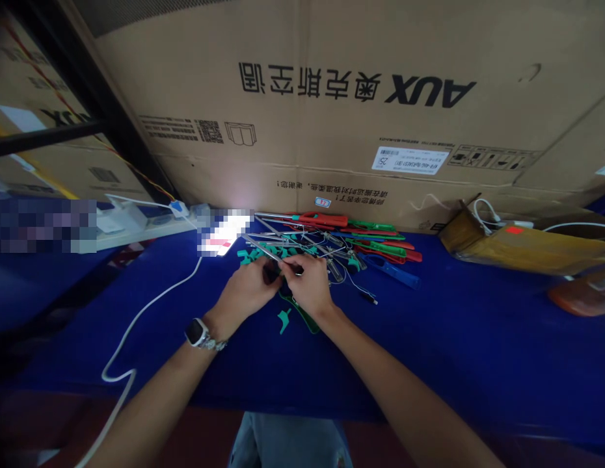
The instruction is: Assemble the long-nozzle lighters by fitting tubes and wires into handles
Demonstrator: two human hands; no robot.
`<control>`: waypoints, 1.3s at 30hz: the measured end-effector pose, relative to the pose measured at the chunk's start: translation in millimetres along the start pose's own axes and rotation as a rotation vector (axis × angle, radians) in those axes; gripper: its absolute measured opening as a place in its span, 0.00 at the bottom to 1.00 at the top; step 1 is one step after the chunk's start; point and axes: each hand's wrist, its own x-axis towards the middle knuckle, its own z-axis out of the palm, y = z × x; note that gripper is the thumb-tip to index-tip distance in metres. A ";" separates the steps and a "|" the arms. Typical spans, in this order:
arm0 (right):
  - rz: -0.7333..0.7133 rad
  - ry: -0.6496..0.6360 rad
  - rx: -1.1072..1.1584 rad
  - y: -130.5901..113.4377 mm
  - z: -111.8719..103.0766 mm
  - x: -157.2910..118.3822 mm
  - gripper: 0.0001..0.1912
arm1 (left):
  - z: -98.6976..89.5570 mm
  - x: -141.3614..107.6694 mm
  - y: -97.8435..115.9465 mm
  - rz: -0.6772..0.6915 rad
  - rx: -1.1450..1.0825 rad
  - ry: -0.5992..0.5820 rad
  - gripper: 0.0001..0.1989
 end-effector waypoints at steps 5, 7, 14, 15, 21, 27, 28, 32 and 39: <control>0.034 0.010 0.080 0.1 0.6 -0.5 0.05 | 8.0 -0.2 5.9 0.036 0.293 -0.014 0.07; 0.036 0.016 0.088 0.6 1.2 -0.5 0.05 | 9.0 1.1 4.9 0.025 0.288 -0.030 0.07; 0.027 0.049 0.103 0.2 1.9 0.1 0.05 | 9.3 7.3 -5.6 0.042 0.084 0.081 0.05; 0.025 0.053 0.108 0.2 1.8 0.1 0.05 | 9.2 8.8 -5.7 0.018 -0.022 0.082 0.04; -0.052 0.109 0.008 -2.3 -0.4 -0.6 0.05 | 8.9 12.4 5.9 -0.268 -0.798 -0.011 0.06; -0.195 0.185 -0.180 -9.4 -1.9 -2.4 0.05 | 6.2 6.3 15.7 -0.268 -1.011 0.012 0.08; -0.219 0.189 -0.217 -10.0 -1.8 -3.0 0.05 | 5.5 5.5 16.7 -0.253 -1.036 -0.002 0.10; -0.299 0.205 -0.371 -11.3 -1.5 -5.6 0.06 | 4.1 4.4 18.3 -0.157 -1.056 -0.009 0.13; -0.295 0.212 -0.395 -13.4 -1.7 -6.5 0.17 | 6.9 9.7 13.2 -0.061 -0.987 0.111 0.16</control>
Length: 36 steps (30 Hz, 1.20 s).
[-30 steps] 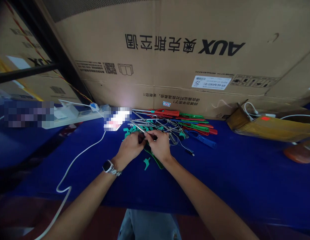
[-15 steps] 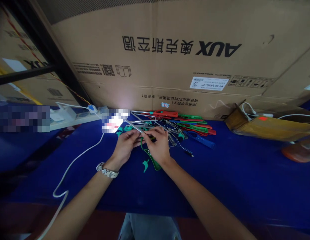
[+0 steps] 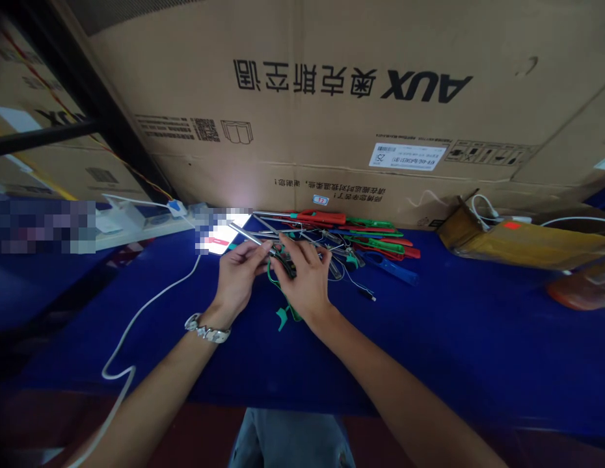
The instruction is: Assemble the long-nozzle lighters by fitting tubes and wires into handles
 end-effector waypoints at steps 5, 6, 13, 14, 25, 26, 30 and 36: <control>0.148 -0.185 0.304 3.2 2.4 -2.6 0.15 | -4.8 3.8 0.5 0.011 0.075 0.010 0.17; 0.179 -0.221 0.375 3.8 3.2 -4.0 0.15 | -6.2 4.9 1.2 0.022 0.095 -0.001 0.17; 0.250 -0.278 0.541 5.5 6.1 -9.5 0.15 | -15.0 10.3 8.8 0.092 0.210 -0.072 0.18; 0.246 -0.277 0.527 5.8 5.9 -9.5 0.15 | -15.8 10.2 9.8 0.079 0.215 -0.084 0.18; 0.117 -0.292 0.040 -4.1 -3.8 -6.8 0.14 | -21.4 9.7 12.2 -0.002 0.231 -0.069 0.21; 0.105 -0.294 0.004 -4.7 -3.9 -6.6 0.14 | -22.2 10.0 12.4 0.000 0.248 -0.080 0.21; 0.084 -0.291 -0.066 -5.7 -3.5 -6.4 0.13 | -24.6 10.5 12.1 0.017 0.288 -0.104 0.19; 0.102 -0.259 -0.082 -9.4 -5.2 -6.1 0.12 | -23.2 10.5 9.5 0.059 0.269 -0.092 0.16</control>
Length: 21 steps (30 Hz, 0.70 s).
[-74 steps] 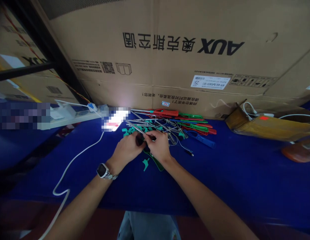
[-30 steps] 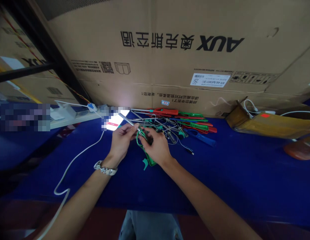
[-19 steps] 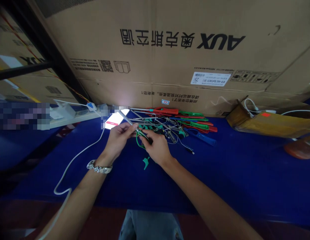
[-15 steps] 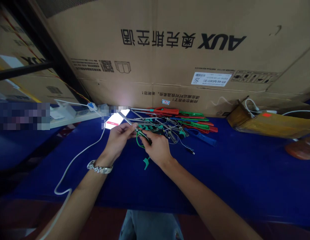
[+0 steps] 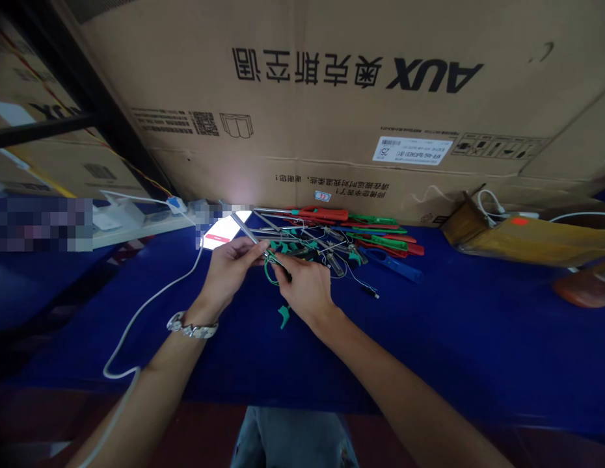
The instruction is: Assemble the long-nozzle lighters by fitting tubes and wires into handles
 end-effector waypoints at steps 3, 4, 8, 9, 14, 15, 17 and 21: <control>0.029 0.036 0.062 -2.5 -1.4 0.8 0.11 | 2.9 -1.2 -0.2 0.014 -0.012 0.030 0.15; 0.046 0.044 0.093 -3.1 -1.8 1.3 0.11 | 3.9 -1.9 -0.2 0.021 -0.012 0.038 0.15; 0.094 0.040 0.246 -3.1 -3.0 3.8 0.11 | 7.4 -3.6 -0.7 0.046 -0.018 0.062 0.14; 0.096 0.030 0.283 -2.3 -3.5 4.5 0.11 | 7.8 -3.6 -1.0 0.049 -0.024 0.073 0.14; 0.066 -0.048 0.412 8.9 -9.3 9.8 0.14 | 6.3 -0.3 -2.8 0.055 -0.053 0.167 0.14; 0.056 -0.081 0.431 12.4 -10.8 11.0 0.17 | 5.5 0.6 -3.3 0.060 -0.057 0.189 0.14; 0.048 -0.155 0.464 19.6 -13.7 12.5 0.22 | 3.4 2.6 -4.9 0.078 -0.063 0.229 0.14; 0.058 -0.208 0.509 30.1 -17.2 10.2 0.18 | -1.3 6.0 -9.4 0.124 -0.069 0.287 0.13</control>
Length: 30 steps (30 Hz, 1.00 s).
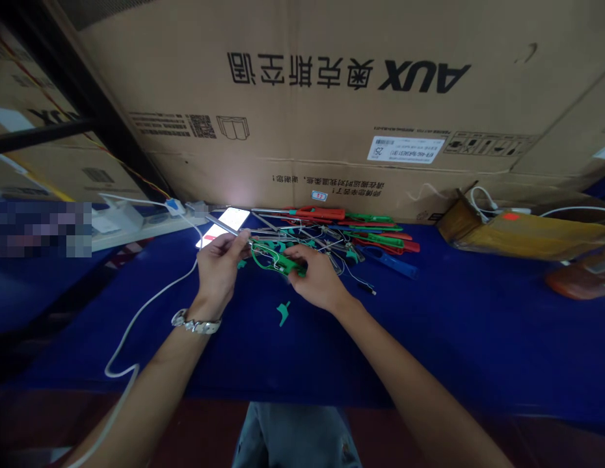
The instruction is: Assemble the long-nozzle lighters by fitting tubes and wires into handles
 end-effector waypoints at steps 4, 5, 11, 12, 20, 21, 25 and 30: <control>0.041 0.003 0.015 5.3 -1.4 -3.2 0.09 | -1.4 1.0 -0.1 -0.002 -0.007 0.004 0.12; 0.054 -0.003 0.032 6.7 -1.8 -2.6 0.10 | -1.1 0.8 1.3 -0.011 -0.011 -0.002 0.12; 0.230 -0.165 0.487 8.0 -11.0 11.1 0.21 | 1.3 -1.4 12.8 -0.045 -0.044 -0.080 0.13; 0.267 -0.218 0.567 5.7 -12.7 13.0 0.23 | 1.5 -1.7 13.7 -0.049 -0.053 -0.098 0.13; 0.364 -0.414 0.639 -9.5 -16.0 14.6 0.21 | 1.5 -2.3 11.7 -0.025 -0.043 -0.119 0.12; 0.359 -0.393 0.618 -7.8 -16.5 15.0 0.18 | 1.1 -1.7 11.1 -0.022 -0.041 -0.110 0.12; 0.244 -0.185 0.407 2.5 -19.0 17.4 0.10 | -0.6 0.8 8.2 -0.016 -0.031 -0.044 0.12; 0.063 -0.105 0.219 5.3 -17.1 12.0 0.11 | -2.4 2.0 4.8 0.012 -0.007 0.024 0.13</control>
